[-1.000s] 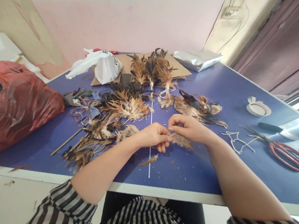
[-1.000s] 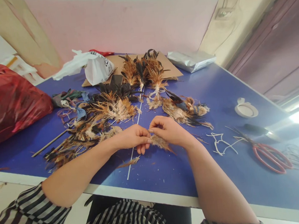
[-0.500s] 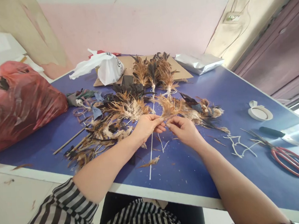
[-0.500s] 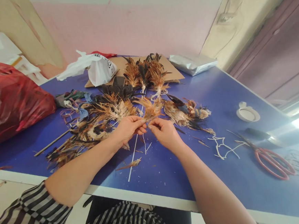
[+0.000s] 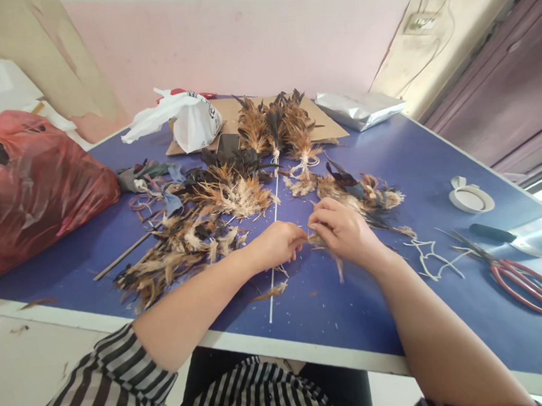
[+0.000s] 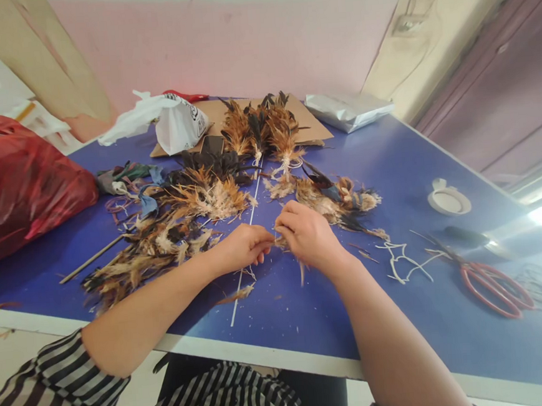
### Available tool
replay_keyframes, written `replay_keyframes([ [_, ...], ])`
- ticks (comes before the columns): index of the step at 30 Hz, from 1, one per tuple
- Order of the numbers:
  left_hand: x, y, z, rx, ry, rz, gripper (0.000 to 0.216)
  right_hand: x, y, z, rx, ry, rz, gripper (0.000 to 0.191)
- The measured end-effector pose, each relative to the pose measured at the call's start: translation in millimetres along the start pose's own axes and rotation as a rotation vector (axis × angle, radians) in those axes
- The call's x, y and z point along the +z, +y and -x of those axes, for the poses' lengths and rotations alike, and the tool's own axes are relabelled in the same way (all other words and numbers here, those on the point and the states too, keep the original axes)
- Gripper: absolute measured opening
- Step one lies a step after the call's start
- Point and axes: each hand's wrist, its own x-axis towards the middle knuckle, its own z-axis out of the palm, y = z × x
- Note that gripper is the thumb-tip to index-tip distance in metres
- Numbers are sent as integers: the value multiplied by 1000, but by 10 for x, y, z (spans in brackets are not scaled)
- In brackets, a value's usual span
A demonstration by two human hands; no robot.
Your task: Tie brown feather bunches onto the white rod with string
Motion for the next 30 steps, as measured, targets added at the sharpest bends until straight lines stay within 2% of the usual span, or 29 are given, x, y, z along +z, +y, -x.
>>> replay_keyframes([
  [3, -12, 46, 16, 6, -7, 105, 20, 7, 129, -4, 63, -9, -236, 12],
  [6, -6, 70, 12, -34, 46, 307, 22, 53, 214, 2, 212, -50, -487, 11],
  [9, -10, 59, -21, -117, 146, 506, 20, 152, 238, 11, 361, -69, -753, 15],
  [13, -34, -5, -78, -202, 321, 657, 20, 313, 168, -9, 453, 49, -924, 18],
  [17, -33, -36, -101, -241, 421, 690, 18, 373, 21, -47, 415, 72, -778, 16],
  [22, -12, -12, -109, -327, 461, 690, 16, 346, -134, -33, 234, 191, -326, 14],
  [27, -26, -113, -123, -377, 465, 641, 15, 344, -224, 15, 85, 117, 1, 20],
  [30, -17, -182, -111, -388, 444, 546, 14, 330, -246, 18, 29, 81, 69, 21],
])
